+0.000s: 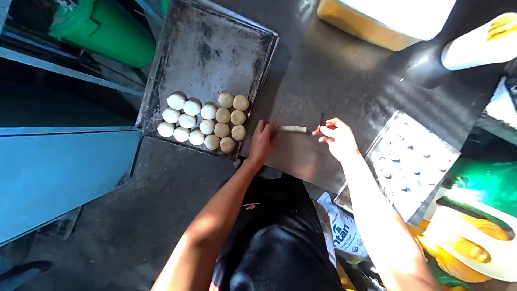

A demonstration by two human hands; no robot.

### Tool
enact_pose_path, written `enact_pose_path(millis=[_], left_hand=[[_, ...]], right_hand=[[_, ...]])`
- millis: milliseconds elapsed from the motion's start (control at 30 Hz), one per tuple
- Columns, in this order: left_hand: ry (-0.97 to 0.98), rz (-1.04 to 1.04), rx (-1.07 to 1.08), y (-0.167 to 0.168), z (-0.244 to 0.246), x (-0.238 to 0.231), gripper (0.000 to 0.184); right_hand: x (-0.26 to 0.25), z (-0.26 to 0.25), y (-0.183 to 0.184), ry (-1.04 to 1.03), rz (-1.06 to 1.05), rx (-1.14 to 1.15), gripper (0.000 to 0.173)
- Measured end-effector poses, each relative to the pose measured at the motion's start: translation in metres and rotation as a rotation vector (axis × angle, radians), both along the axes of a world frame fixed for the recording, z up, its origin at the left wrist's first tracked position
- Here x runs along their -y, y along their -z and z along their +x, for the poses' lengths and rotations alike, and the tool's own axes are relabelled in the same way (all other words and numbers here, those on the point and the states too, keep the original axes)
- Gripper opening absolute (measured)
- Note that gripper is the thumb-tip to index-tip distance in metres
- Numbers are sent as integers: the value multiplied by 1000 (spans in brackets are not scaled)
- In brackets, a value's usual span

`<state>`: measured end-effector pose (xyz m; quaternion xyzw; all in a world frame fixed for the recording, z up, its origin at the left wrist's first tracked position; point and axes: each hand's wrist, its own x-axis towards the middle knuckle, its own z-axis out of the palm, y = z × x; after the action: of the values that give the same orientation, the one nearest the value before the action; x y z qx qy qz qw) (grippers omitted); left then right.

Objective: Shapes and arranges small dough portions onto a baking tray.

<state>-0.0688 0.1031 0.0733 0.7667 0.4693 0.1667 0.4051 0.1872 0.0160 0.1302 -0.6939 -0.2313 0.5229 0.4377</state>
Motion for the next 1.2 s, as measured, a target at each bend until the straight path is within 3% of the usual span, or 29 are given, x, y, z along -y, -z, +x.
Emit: enact_pose_path(millis=[67, 200, 300, 433, 800, 1200], left_hand=[[36, -7, 2, 7, 3, -14, 39], [99, 17, -7, 16, 4, -22, 24], [98, 13, 1, 16, 5, -24, 21], [94, 17, 12, 20, 4, -24, 19], [84, 19, -35, 19, 7, -23, 13], [71, -22, -55, 16, 10, -27, 11]], right_hand=[[-14, -22, -7, -84, 17, 7, 15], [-24, -42, 13, -456, 258, 701, 12], [-26, -41, 30, -586, 379, 898, 20], [-28, -40, 36, -650, 357, 971, 29], [-44, -46, 32, -861, 276, 1110, 33], [-3, -5, 28, -787, 130, 1173, 34]])
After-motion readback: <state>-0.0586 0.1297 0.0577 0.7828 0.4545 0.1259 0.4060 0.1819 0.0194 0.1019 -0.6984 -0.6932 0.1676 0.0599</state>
